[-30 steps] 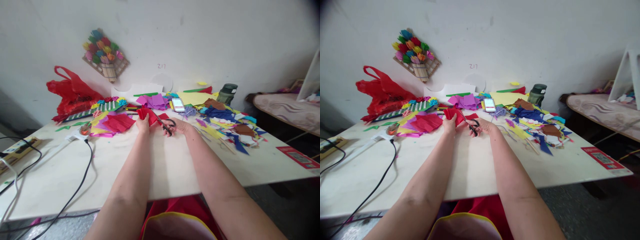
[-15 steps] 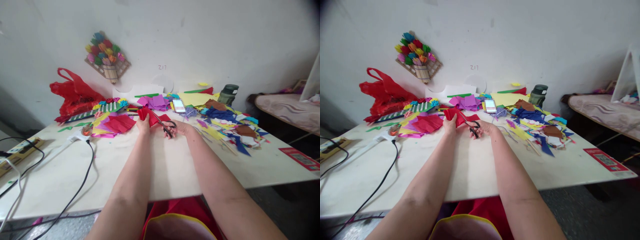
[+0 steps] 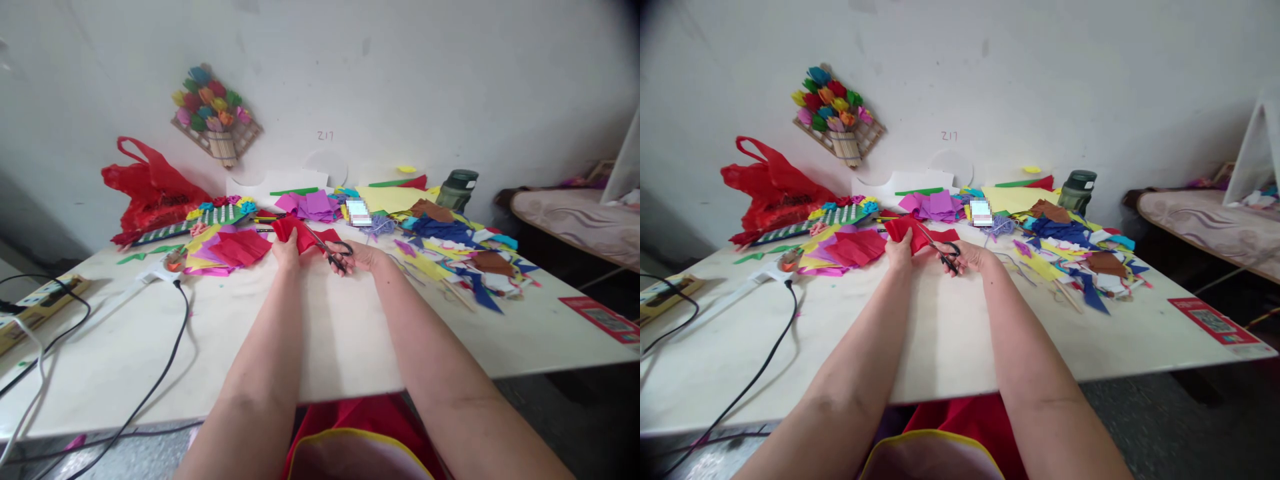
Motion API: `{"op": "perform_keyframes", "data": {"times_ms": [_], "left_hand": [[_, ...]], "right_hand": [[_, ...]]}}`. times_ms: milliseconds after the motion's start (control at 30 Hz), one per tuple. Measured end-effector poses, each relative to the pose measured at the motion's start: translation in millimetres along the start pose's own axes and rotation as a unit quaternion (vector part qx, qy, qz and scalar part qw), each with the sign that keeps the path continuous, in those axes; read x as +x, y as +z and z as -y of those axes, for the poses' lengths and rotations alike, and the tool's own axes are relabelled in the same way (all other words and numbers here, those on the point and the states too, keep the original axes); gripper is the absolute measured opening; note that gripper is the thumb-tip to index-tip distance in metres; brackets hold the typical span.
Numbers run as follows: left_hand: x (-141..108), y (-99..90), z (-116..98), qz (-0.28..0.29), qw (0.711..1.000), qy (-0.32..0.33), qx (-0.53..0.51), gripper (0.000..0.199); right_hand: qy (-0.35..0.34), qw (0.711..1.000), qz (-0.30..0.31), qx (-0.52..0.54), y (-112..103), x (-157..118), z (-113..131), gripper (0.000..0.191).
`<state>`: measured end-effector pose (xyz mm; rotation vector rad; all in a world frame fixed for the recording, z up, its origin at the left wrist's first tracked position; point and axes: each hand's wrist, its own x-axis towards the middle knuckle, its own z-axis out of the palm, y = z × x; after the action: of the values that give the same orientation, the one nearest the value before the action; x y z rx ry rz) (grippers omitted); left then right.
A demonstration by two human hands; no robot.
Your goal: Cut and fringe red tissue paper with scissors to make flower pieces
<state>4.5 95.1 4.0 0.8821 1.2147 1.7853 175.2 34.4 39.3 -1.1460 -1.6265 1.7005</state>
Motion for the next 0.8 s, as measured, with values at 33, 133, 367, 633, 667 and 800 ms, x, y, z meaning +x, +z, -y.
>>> {"op": "perform_keyframes", "data": {"times_ms": [33,133,367,633,667,800], "left_hand": [[0.4,-0.1,0.2,-0.005,1.0,-0.001,-0.005,0.035],[1.9,-0.4,0.9,-0.017,1.0,-0.004,-0.019,0.034],[-1.0,-0.4,-0.7,-0.023,0.999,0.001,-0.032,0.029],[1.0,-0.2,2.8,-0.025,0.999,0.005,-0.037,0.029],[1.2,-0.2,2.8,-0.027,0.999,0.002,-0.035,0.029],[2.2,-0.3,3.0,-0.026,0.999,-0.008,-0.035,0.029]], "right_hand": [[0.002,1.0,0.003,0.001,0.5,-0.5,0.5,0.042],[0.009,1.0,0.008,-0.002,2.8,-1.9,2.4,0.044],[-0.012,1.0,-0.005,-0.012,7.7,-2.5,4.0,0.045],[-0.025,0.999,-0.023,-0.01,10.6,-3.9,5.6,0.044],[-0.026,0.999,-0.025,-0.011,10.9,-4.2,6.0,0.043],[-0.03,0.999,-0.031,-0.019,12.1,-5.0,7.1,0.041]]}}
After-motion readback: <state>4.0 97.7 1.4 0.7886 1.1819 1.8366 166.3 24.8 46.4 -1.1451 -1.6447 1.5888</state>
